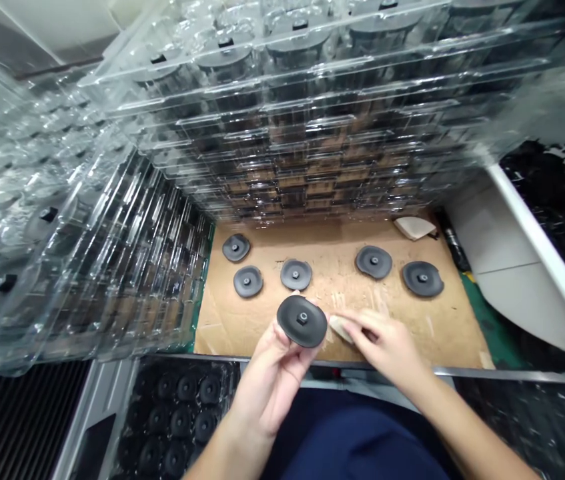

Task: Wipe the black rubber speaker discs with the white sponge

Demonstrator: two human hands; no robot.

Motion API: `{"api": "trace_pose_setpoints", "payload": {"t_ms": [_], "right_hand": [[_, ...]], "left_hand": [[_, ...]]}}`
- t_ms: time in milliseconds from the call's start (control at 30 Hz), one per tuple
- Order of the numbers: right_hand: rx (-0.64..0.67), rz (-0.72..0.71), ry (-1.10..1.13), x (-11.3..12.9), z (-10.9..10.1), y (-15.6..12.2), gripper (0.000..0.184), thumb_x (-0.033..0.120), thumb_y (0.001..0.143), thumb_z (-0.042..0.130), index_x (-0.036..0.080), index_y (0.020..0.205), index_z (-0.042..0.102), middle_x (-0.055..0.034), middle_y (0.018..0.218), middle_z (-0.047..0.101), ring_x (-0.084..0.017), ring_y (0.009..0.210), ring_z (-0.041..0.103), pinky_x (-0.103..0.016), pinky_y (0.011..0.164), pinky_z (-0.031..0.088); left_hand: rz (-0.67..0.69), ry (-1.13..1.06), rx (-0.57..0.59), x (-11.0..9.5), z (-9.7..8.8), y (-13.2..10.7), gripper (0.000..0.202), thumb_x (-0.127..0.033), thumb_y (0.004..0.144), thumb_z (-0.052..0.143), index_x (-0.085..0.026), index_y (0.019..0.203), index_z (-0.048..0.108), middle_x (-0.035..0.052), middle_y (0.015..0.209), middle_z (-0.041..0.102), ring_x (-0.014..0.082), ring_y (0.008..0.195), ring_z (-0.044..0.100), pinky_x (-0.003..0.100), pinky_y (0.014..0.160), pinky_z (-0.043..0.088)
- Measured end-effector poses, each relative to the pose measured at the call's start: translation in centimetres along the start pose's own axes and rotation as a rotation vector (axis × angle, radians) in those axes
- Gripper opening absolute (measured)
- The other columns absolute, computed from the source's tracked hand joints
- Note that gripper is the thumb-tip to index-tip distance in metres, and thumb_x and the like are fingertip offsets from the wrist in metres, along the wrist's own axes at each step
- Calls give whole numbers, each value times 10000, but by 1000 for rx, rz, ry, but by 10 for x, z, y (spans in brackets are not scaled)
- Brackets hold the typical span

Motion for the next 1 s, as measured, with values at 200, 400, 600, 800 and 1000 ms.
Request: {"api": "trace_pose_setpoints", "payload": {"t_ms": [200, 400, 600, 800, 1000], "right_hand": [[-178, -229, 158, 86, -30, 21, 245, 149, 894, 481, 129, 1088, 629, -67, 979, 695, -153, 841, 639, -294, 771, 529], [27, -239, 173, 102, -18, 26, 204, 121, 889, 472, 124, 974, 658, -50, 878, 682, -135, 763, 624, -250, 700, 512], [4, -328, 215, 106, -24, 19, 228, 91, 876, 454, 100, 1013, 636, -56, 794, 659, -134, 696, 580, -257, 667, 498], [-235, -331, 44, 106, -34, 24, 233, 98, 887, 436, 62, 1027, 619, -103, 896, 676, -178, 781, 602, -316, 715, 481], [27, -239, 131, 89, -44, -4, 224, 76, 867, 459, 152, 1017, 606, -2, 755, 629, -95, 644, 556, -212, 627, 455]], "left_hand": [[49, 135, 110, 5, 15, -5, 399, -259, 700, 743, -170, 1079, 654, 86, 1057, 689, 192, 959, 639, 280, 880, 498], [101, 267, 38, 1, 15, -9, 373, -234, 672, 759, -187, 1029, 662, 56, 969, 703, 186, 901, 654, 248, 800, 521], [111, 284, 49, -3, 21, -9, 413, -195, 677, 744, -209, 1078, 643, 44, 971, 702, 198, 913, 656, 293, 865, 509], [57, 285, 140, 5, 33, -9, 366, -229, 653, 777, -203, 1008, 691, 22, 891, 722, 152, 854, 665, 225, 832, 513], [-33, 171, 183, 3, 37, -9, 452, -116, 554, 824, -269, 964, 709, -19, 1000, 729, 140, 868, 681, 195, 802, 530]]}}
Point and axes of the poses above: each hand's wrist, its own y-axis towards the middle knuckle, its own z-axis out of the palm, x = y × z, the point moved 5 cm from there along y, towards the middle knuckle
